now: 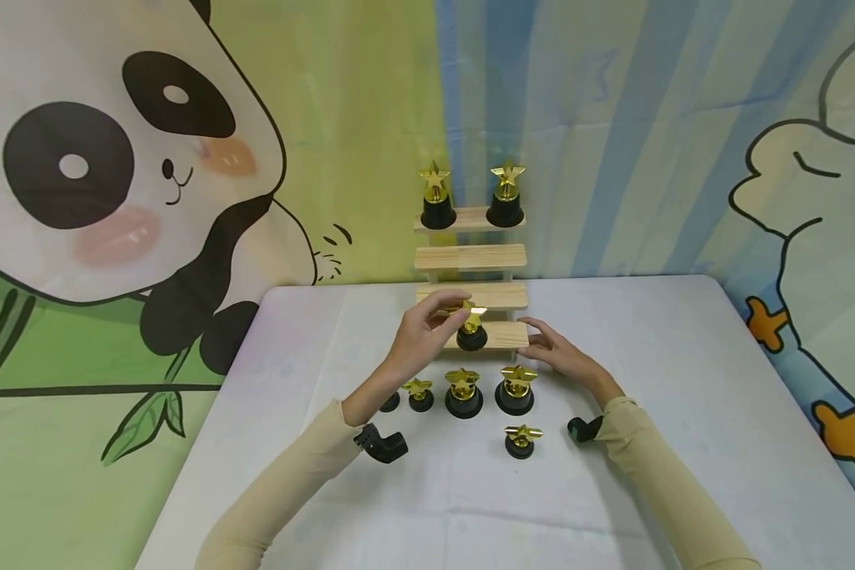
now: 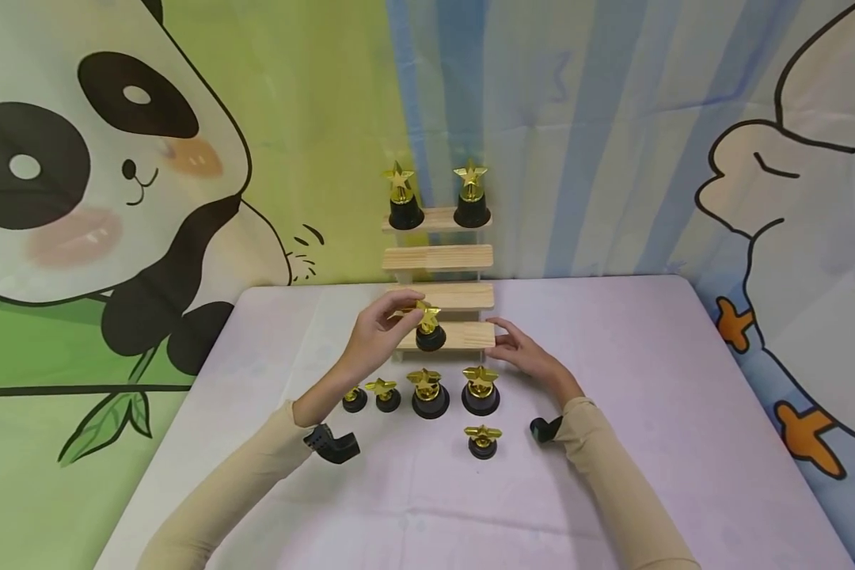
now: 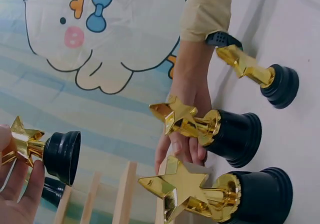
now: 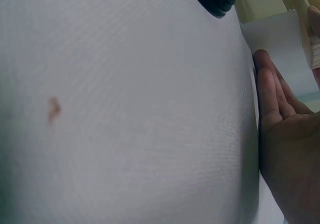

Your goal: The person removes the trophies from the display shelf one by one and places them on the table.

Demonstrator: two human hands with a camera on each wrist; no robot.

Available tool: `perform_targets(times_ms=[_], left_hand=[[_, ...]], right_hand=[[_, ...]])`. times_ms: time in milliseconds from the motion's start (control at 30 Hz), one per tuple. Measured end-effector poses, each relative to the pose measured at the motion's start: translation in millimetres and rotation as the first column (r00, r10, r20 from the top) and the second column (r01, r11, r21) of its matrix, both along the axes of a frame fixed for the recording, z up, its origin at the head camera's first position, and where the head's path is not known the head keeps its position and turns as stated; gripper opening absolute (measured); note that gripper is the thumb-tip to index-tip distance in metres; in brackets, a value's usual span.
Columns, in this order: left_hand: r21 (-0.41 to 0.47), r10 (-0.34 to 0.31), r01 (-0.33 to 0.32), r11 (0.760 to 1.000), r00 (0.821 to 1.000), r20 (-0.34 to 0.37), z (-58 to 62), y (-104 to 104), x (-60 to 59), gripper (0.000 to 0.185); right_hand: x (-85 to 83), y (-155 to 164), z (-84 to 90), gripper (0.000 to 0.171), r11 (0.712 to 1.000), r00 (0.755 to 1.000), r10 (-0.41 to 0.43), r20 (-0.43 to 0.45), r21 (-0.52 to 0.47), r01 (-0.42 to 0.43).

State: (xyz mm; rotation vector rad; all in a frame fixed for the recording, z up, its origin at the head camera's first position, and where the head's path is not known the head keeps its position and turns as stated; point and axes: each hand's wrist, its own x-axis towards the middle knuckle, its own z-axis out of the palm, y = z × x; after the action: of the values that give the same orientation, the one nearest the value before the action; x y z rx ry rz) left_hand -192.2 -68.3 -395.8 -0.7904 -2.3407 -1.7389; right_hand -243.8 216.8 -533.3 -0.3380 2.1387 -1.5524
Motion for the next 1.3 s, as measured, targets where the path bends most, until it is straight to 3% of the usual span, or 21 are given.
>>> perform_targets(times_ms=[433,733,1000,1300], left_hand=[[-0.064,-0.077,0.069,0.996,0.99,-0.122,-9.4,-2.6,35.0,0.026],[-0.025,-0.108,0.107,0.994,0.993,-0.043,-18.4,-7.8,58.8,0.024],[-0.014,-0.112,0.112,0.994,0.994,-0.014,-38.4,-16.1,74.7,0.023],[-0.073,-0.146,0.141,0.987,0.986,-0.078,-73.6,-24.9,88.6,0.021]], right_hand=[[-0.2,0.1,-1.8,0.076,1.0,1.0,-0.005,0.0,-0.002,0.005],[0.1,-1.0,-0.6,0.075,1.0,1.0,-0.005,-0.008,-0.008,0.005],[-0.6,-1.0,-0.8,0.075,1.0,1.0,-0.013,-0.006,0.001,0.013],[0.4,-2.5,1.6,0.075,1.0,1.0,0.001,-0.016,-0.001,-0.001]])
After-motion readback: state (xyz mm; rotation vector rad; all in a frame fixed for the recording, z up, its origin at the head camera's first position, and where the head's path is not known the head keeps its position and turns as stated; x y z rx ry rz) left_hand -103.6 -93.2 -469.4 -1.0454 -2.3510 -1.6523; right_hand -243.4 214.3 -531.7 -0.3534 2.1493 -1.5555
